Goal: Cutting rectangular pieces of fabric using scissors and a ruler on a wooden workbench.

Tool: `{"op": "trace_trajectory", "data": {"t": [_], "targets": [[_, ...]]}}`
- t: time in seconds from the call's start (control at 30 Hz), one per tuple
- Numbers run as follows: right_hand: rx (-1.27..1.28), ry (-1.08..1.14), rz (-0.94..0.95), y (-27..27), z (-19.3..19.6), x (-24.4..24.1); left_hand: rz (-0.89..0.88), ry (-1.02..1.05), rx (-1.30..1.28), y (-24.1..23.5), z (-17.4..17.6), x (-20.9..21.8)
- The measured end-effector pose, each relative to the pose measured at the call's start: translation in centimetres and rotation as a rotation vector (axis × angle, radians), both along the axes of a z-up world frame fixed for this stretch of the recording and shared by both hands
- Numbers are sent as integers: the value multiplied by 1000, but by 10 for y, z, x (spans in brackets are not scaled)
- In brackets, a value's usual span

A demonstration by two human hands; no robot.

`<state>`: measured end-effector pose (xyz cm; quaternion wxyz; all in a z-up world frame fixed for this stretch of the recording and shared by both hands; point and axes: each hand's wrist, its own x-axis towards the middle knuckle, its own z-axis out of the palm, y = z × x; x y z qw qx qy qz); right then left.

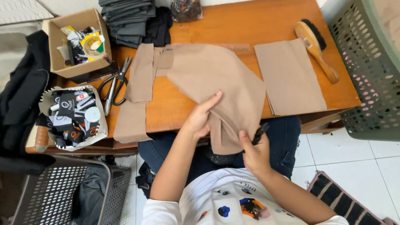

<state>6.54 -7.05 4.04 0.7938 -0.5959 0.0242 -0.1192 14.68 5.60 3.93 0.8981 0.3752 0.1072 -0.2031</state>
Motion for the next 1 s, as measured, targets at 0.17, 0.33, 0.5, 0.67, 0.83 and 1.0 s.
{"op": "trace_trajectory", "data": {"t": [0.17,0.33,0.5,0.67,0.83,1.0], "targets": [[-15,324,123,-12,-57,-17,70,64,388,25,28,-12],[-551,-80,24,-45,-42,6,108,65,726,55,21,-26],[-1405,-485,174,-70,-16,61,-65,-198,1200,70,38,-30],[-1548,-666,103,-76,-38,61,-88,-200,1332,86,46,-25],[-1379,-655,21,-76,-41,36,301,-261,479,101,39,-5],[-323,-67,327,-76,-111,8,514,-199,338,105,67,31]]}}
